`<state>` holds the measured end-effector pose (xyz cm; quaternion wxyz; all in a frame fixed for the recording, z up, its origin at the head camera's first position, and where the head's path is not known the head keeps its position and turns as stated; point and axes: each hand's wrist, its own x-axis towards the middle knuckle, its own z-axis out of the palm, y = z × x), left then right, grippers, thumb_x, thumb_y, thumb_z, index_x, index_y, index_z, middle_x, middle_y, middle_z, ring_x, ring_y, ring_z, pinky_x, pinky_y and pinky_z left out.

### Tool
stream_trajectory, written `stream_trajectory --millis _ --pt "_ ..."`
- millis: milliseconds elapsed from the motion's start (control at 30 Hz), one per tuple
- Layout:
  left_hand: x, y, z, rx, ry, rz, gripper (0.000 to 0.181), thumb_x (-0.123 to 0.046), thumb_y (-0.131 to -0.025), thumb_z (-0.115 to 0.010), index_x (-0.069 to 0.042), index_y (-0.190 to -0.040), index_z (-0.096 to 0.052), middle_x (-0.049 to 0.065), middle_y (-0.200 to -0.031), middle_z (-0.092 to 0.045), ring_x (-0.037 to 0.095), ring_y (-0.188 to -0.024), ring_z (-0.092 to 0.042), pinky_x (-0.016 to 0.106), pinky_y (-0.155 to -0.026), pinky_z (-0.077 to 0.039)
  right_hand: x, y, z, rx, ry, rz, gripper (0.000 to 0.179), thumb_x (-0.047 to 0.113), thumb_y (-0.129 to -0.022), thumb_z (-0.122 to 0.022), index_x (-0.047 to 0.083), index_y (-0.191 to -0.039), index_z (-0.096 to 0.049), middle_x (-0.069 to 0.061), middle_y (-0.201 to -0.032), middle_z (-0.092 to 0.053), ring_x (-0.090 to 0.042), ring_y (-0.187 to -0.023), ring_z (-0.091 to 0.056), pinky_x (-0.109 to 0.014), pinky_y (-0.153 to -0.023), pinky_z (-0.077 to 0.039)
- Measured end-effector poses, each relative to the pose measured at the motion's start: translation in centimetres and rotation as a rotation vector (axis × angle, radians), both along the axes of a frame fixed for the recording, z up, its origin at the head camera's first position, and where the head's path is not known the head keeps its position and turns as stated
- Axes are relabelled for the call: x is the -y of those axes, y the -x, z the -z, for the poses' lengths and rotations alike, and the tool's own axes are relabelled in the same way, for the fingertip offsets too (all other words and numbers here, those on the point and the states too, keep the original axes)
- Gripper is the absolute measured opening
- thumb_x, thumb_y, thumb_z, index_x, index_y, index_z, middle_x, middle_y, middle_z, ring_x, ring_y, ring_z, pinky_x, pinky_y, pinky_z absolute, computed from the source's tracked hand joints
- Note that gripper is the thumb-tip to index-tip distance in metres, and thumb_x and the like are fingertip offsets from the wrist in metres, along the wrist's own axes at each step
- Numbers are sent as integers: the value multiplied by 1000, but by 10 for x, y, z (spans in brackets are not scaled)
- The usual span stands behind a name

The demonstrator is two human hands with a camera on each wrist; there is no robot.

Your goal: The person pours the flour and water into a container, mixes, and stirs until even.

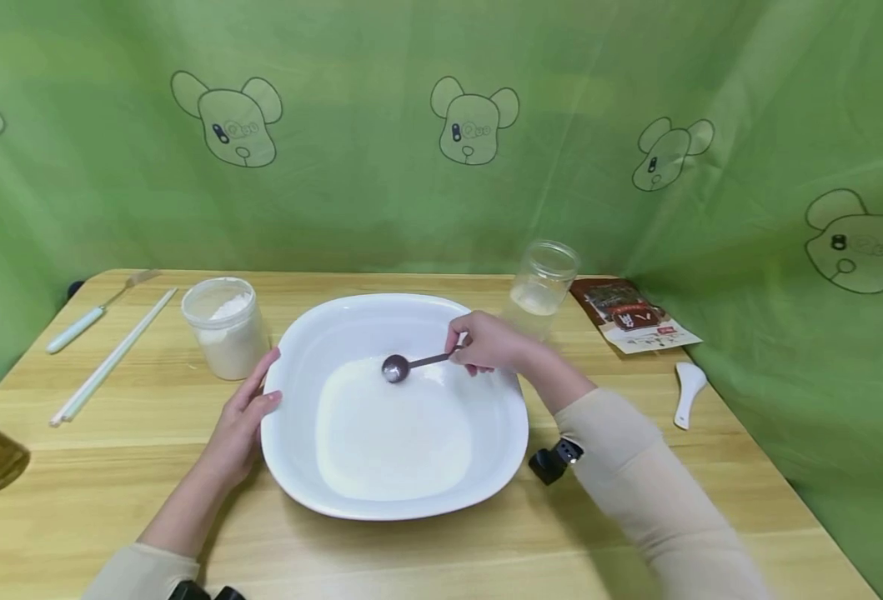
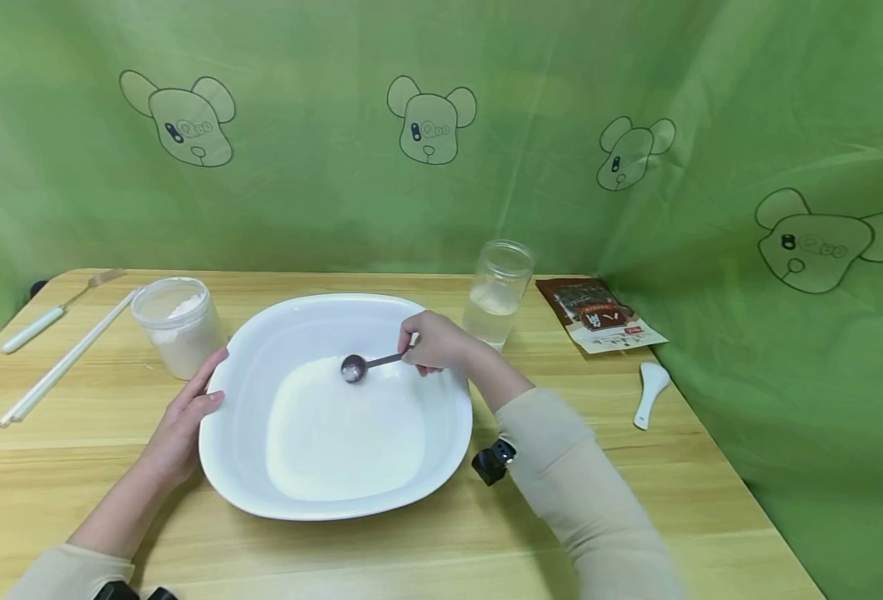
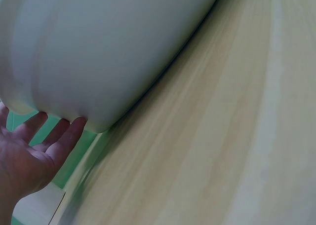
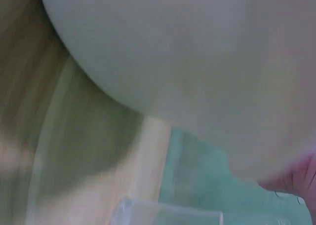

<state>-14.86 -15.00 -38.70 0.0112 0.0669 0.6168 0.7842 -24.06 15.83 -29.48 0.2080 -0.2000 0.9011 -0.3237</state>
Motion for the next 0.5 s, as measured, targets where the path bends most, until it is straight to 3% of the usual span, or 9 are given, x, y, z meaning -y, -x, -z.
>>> stream_trajectory --millis 133,300,500 --pt "1 0 1 2 -4 0 52 -12 -88 -45 -19 -136 -27 13 -139 -18 9 -87 -54 28 -65 -50 18 0 9 68 59 -45 5 0 -79 -56 -1 -83 -56 -7 -48 -49 -11 -37 -37 -19 -36 -29" --pt "0 0 -1 -13 -5 4 51 -11 -89 -43 -18 -137 -27 14 -138 -18 9 -89 -53 26 -67 -50 28 -12 12 169 77 -106 6 0 -80 -55 -3 -85 -56 -8 -47 -49 -11 -37 -34 -19 -36 -27" --pt "0 0 0 -14 2 6 52 -13 -88 -45 -19 -137 -27 17 -138 -17 8 -91 -52 26 -68 -50 12 -22 0 121 -1 -103 4 -1 -77 -55 2 -79 -56 -7 -46 -48 -11 -36 -34 -19 -35 -27"
